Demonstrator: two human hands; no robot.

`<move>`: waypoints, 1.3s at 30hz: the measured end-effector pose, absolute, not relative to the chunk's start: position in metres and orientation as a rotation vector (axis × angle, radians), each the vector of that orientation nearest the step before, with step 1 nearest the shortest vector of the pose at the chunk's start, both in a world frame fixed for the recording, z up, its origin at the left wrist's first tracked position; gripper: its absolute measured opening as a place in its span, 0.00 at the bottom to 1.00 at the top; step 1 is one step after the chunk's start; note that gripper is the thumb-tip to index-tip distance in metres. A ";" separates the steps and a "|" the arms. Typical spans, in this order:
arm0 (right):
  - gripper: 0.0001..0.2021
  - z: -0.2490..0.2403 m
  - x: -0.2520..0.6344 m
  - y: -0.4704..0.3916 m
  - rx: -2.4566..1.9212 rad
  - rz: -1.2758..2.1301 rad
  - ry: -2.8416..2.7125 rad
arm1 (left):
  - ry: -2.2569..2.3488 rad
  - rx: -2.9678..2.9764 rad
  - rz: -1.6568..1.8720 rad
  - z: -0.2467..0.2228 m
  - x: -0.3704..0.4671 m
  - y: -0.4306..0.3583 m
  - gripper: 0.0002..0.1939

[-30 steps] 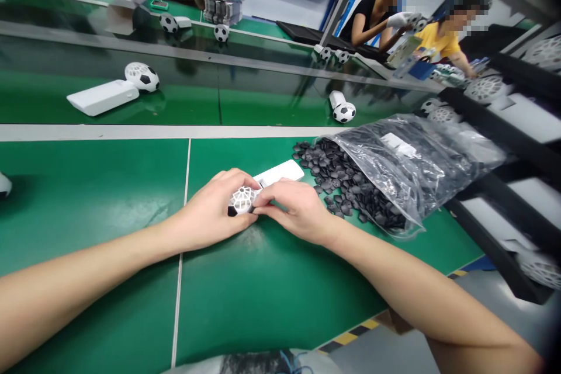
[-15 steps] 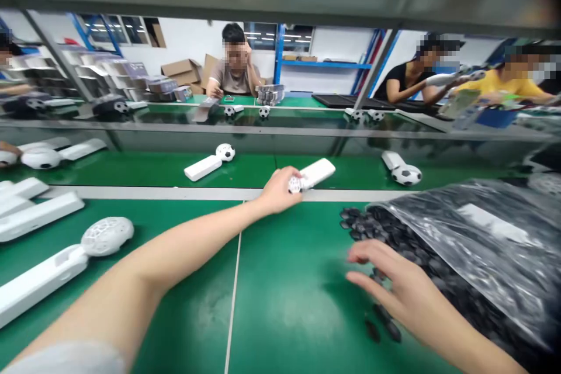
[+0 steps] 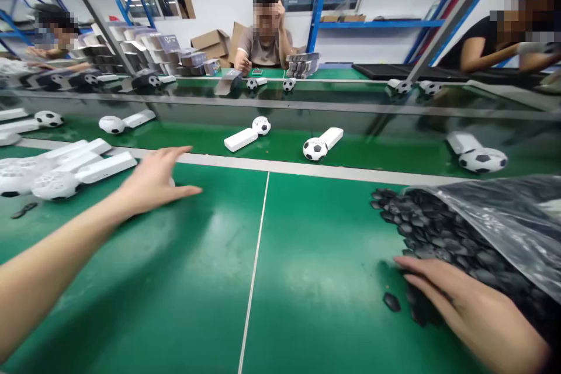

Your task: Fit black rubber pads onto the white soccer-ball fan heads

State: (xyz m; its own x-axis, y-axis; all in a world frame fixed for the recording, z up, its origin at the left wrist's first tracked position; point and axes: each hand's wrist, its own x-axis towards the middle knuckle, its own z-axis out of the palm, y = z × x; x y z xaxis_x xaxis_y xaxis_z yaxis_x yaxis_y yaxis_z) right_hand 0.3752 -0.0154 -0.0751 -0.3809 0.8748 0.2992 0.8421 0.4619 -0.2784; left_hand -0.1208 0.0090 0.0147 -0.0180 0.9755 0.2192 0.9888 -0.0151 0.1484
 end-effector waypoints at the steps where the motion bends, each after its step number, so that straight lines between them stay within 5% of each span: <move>1: 0.16 -0.069 0.373 -0.015 -1.436 0.139 -2.304 | -2.279 -2.053 -0.350 0.012 -0.142 -0.001 0.44; 5: 0.12 -0.045 0.357 -0.017 -1.482 0.319 -2.243 | -2.506 -2.117 -0.272 -0.005 -0.161 -0.011 0.42; 10: 0.11 -0.030 0.331 -0.028 -1.467 0.573 -2.153 | -2.286 -2.582 -0.313 -0.009 -0.061 0.006 0.41; 17: 0.07 -0.023 0.298 -0.038 -1.150 0.349 -2.143 | -1.721 -3.250 -0.333 -0.016 0.069 0.028 0.37; 27: 0.01 -0.044 0.271 -0.020 -1.164 0.636 -1.855 | -1.648 -3.299 -0.473 -0.025 0.091 0.026 0.38; 39: 0.15 -0.051 0.267 -0.018 -1.142 1.089 -1.604 | -1.619 -3.369 -0.618 -0.030 0.087 0.033 0.32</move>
State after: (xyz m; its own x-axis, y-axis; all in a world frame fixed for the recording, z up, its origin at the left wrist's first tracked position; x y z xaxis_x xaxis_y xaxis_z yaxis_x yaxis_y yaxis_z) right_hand 0.2672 -0.0175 -0.0512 -0.2086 0.9657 0.1543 0.2124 0.1987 -0.9568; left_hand 0.0874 0.0326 -0.0302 0.6240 0.7814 0.0034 0.5846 -0.4697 0.6615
